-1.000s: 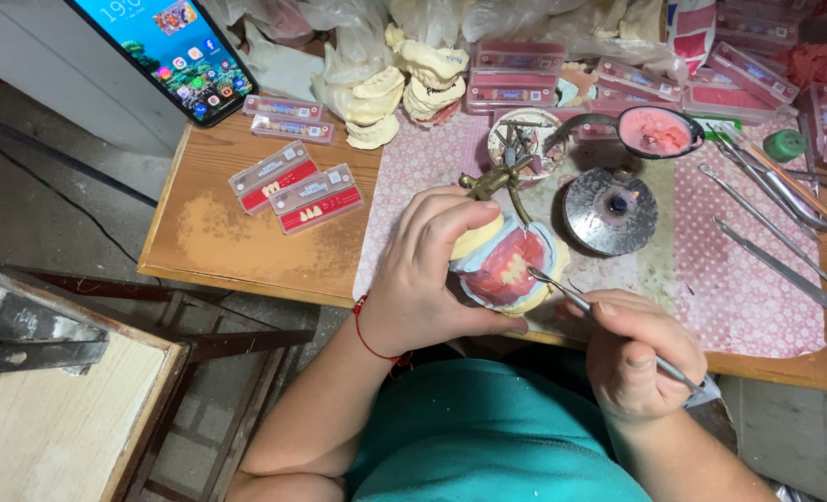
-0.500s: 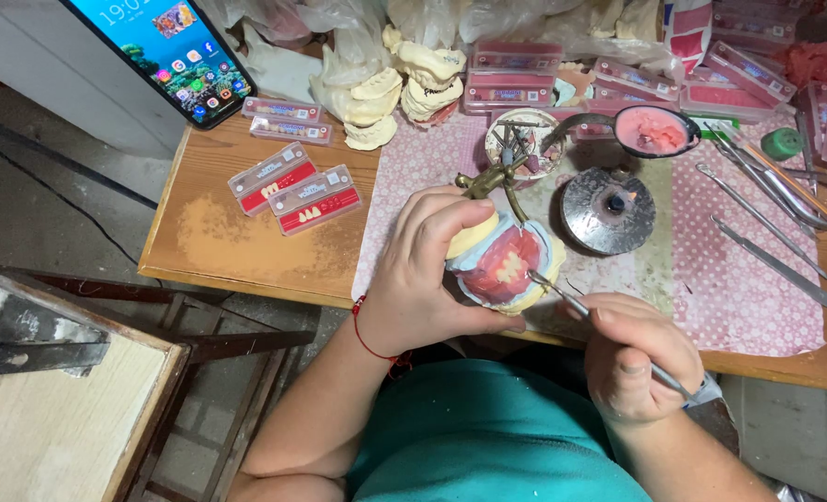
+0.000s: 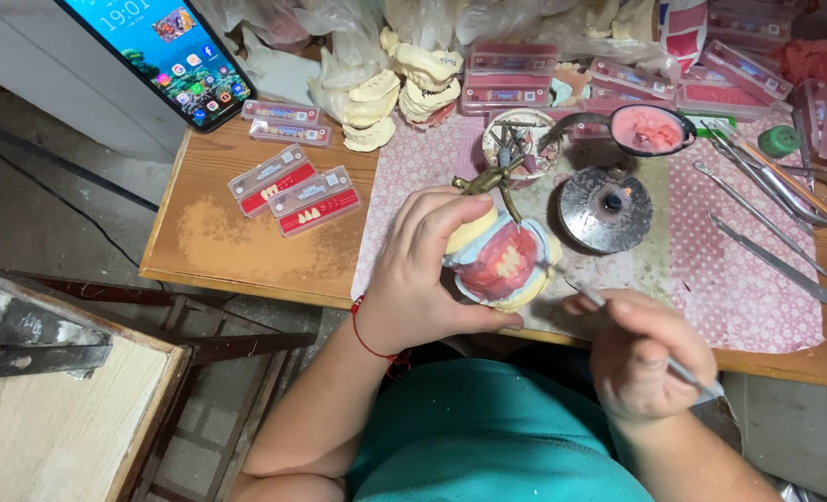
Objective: Applying and shaping pink wax on a dental model using a dental carver at a laboratory bench
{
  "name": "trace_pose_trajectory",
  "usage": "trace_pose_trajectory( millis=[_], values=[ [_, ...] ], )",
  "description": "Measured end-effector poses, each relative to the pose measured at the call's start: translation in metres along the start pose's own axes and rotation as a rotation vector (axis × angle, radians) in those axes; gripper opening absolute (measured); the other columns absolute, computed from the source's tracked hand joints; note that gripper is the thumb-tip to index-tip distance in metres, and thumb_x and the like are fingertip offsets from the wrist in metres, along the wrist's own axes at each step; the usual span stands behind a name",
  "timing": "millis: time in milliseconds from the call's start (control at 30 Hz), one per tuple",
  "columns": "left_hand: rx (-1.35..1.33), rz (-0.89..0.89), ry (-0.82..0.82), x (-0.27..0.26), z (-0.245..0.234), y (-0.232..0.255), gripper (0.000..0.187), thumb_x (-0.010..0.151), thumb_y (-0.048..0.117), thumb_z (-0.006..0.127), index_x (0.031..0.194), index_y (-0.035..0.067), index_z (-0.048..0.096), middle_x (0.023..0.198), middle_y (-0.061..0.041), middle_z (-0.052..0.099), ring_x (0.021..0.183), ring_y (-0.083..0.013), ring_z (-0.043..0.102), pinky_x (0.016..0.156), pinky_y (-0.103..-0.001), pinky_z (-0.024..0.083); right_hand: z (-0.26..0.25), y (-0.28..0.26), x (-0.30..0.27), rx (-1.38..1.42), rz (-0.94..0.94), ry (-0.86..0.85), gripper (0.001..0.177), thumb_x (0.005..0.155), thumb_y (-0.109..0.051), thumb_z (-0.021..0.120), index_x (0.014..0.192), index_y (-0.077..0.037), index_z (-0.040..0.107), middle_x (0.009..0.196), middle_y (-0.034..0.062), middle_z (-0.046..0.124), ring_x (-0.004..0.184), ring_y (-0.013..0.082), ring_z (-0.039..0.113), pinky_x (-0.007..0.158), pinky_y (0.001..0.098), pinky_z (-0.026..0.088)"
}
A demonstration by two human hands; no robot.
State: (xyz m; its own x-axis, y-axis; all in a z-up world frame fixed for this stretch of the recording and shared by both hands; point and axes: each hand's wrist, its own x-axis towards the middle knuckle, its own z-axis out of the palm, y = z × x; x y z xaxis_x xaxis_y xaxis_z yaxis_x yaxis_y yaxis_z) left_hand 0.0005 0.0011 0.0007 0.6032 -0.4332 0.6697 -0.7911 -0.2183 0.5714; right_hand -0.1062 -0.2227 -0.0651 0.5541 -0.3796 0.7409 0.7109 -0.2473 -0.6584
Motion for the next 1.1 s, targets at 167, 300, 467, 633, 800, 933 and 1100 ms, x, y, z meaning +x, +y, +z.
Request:
trace_pose_trajectory(
  millis=[167, 300, 467, 633, 800, 933, 1100],
  values=[
    [-0.104, -0.114, -0.117, 0.003, -0.008, 0.000, 0.106, 0.065, 0.052, 0.097, 0.147, 0.008, 0.047, 0.135, -0.015, 0.058, 0.127, -0.0331, 0.059, 0.114, -0.040, 0.044, -0.014, -0.004, 0.017, 0.064, 0.250, 0.149, 0.041, 0.108, -0.040, 0.064, 0.117, 0.000, 0.059, 0.115, 0.0207, 0.061, 0.103, 0.0379, 0.073, 0.082, 0.0480, 0.072],
    [-0.151, -0.142, -0.241, 0.018, -0.024, 0.003, 0.105, 0.063, 0.050, 0.097, 0.147, 0.010, 0.048, 0.136, -0.011, 0.058, 0.126, -0.0284, 0.059, 0.113, -0.038, 0.045, -0.017, -0.007, 0.028, 0.025, 0.351, 0.107, 0.042, 0.110, -0.036, 0.059, 0.126, 0.002, 0.056, 0.119, 0.0290, 0.065, 0.094, 0.0391, 0.073, 0.086, 0.0431, 0.068],
    [-0.158, -0.197, -0.475, 0.032, -0.036, 0.001, 0.107, 0.060, 0.046, 0.098, 0.149, 0.015, 0.047, 0.146, -0.009, 0.057, 0.133, -0.0274, 0.057, 0.114, -0.037, 0.042, -0.001, -0.027, 0.032, 0.087, 0.370, -0.256, 0.031, 0.112, -0.029, 0.047, 0.120, 0.000, 0.053, 0.136, 0.0352, 0.061, 0.122, 0.0440, 0.071, 0.108, 0.0534, 0.062],
    [-0.170, -0.173, -0.513, 0.037, -0.033, -0.003, 0.105, 0.061, 0.043, 0.098, 0.148, 0.014, 0.047, 0.146, -0.012, 0.056, 0.135, -0.0288, 0.057, 0.114, -0.038, 0.044, 0.018, -0.025, 0.040, -0.019, 0.381, -0.500, 0.045, 0.085, -0.015, 0.076, 0.107, -0.007, 0.038, 0.149, 0.0340, 0.052, 0.136, 0.0373, 0.061, 0.112, 0.0406, 0.055],
    [-0.176, -0.185, -0.553, 0.037, -0.035, -0.003, 0.106, 0.062, 0.042, 0.098, 0.149, 0.015, 0.045, 0.146, -0.012, 0.055, 0.136, -0.0291, 0.055, 0.114, -0.038, 0.044, 0.030, -0.031, 0.044, -0.274, 0.436, -0.527, 0.053, 0.081, -0.027, 0.084, 0.098, -0.010, 0.037, 0.144, 0.0205, 0.065, 0.122, 0.0238, 0.072, 0.097, 0.0301, 0.054],
    [-0.190, -0.155, -0.557, 0.035, -0.036, -0.008, 0.101, 0.071, 0.047, 0.088, 0.152, 0.011, 0.042, 0.151, -0.014, 0.052, 0.138, -0.0302, 0.052, 0.117, -0.040, 0.040, 0.030, -0.029, 0.042, -0.316, 0.407, -0.542, 0.054, 0.082, -0.030, 0.083, 0.097, -0.011, 0.035, 0.143, 0.0191, 0.066, 0.118, 0.0225, 0.074, 0.083, 0.0268, 0.054],
    [-0.240, -0.162, -0.503, 0.034, -0.033, -0.006, 0.058, 0.109, 0.049, 0.041, 0.150, 0.008, 0.044, 0.151, -0.015, 0.055, 0.142, -0.0295, 0.053, 0.120, -0.040, 0.040, 0.031, -0.029, 0.042, -0.344, 0.383, -0.556, 0.053, 0.085, -0.032, 0.080, 0.095, -0.011, 0.031, 0.144, 0.0155, 0.065, 0.081, 0.0104, 0.073, 0.054, 0.0236, 0.044]
  ],
)
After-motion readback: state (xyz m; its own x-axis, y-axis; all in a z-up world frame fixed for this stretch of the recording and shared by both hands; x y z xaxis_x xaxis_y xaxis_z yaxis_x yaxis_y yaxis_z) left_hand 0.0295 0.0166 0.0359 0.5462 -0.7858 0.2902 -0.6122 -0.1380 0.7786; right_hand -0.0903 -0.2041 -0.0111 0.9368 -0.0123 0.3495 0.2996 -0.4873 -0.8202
